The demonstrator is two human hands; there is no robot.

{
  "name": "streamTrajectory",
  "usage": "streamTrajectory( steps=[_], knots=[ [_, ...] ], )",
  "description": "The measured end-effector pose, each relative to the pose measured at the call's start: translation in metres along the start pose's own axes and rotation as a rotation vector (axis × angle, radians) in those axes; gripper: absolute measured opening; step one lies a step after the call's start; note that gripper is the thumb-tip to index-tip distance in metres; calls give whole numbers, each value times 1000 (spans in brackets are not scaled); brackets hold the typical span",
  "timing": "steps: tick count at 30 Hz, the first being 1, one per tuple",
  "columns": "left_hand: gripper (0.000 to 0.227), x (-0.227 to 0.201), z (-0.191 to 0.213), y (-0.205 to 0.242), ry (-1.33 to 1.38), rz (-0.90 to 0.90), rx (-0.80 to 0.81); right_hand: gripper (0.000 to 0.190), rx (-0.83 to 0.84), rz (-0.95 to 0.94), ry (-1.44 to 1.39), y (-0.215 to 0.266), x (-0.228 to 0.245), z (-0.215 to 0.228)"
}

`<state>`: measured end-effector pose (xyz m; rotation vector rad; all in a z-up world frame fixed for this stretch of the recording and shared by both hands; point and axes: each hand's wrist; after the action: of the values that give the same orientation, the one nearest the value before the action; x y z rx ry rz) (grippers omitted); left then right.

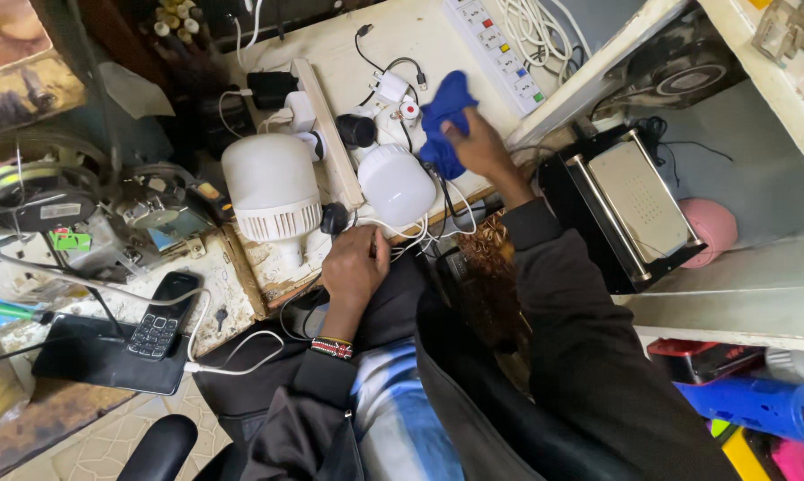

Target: The person cleans a cluttered workbench using a blue cloth, wiping down various electronic components and wires. They handle a white LED bulb, a power strip, and a black mouse, moving them around to clean the surface underneath.

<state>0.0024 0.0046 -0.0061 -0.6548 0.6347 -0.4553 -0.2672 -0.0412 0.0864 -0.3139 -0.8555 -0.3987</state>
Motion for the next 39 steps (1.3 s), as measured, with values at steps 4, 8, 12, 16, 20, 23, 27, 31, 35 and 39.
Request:
streamTrajectory(
  steps=[4,8,12,16,20,23,27,31,35,39],
  knots=[
    [13,2,2,0,68,13,19,48,56,211,325,-5,-24,-5],
    [13,4,5,0,144,19,48,37,-61,203,524,-13,-31,1],
    [12,8,4,4,183,7,61,42,-191,263,611,1,-29,6],
    [11,7,4,3,191,3,68,36,-104,314,692,-16,-12,8],
    [13,3,16,-2,276,18,162,12,111,525,107,-57,34,8],
    [14,4,16,-3,312,41,186,49,293,104,255,-86,82,-9],
    [14,4,19,-4,338,38,174,74,550,36,403,-102,94,-29],
    [10,5,18,-7,324,27,149,49,465,-52,296,-111,102,-26],
    [12,5,11,-2,227,11,134,44,244,-310,-350,-121,99,1],
    [16,0,11,-6,226,26,146,29,172,-173,-726,-126,87,33]
  ],
)
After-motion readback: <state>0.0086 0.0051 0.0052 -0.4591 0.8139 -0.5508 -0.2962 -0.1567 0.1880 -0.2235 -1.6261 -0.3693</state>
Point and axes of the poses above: each hand's wrist, its own y-axis away from the middle knuckle, its own z-axis out of the back of the hand, x = y × z, and after that the axes turned 4 degrees about z, right-handed
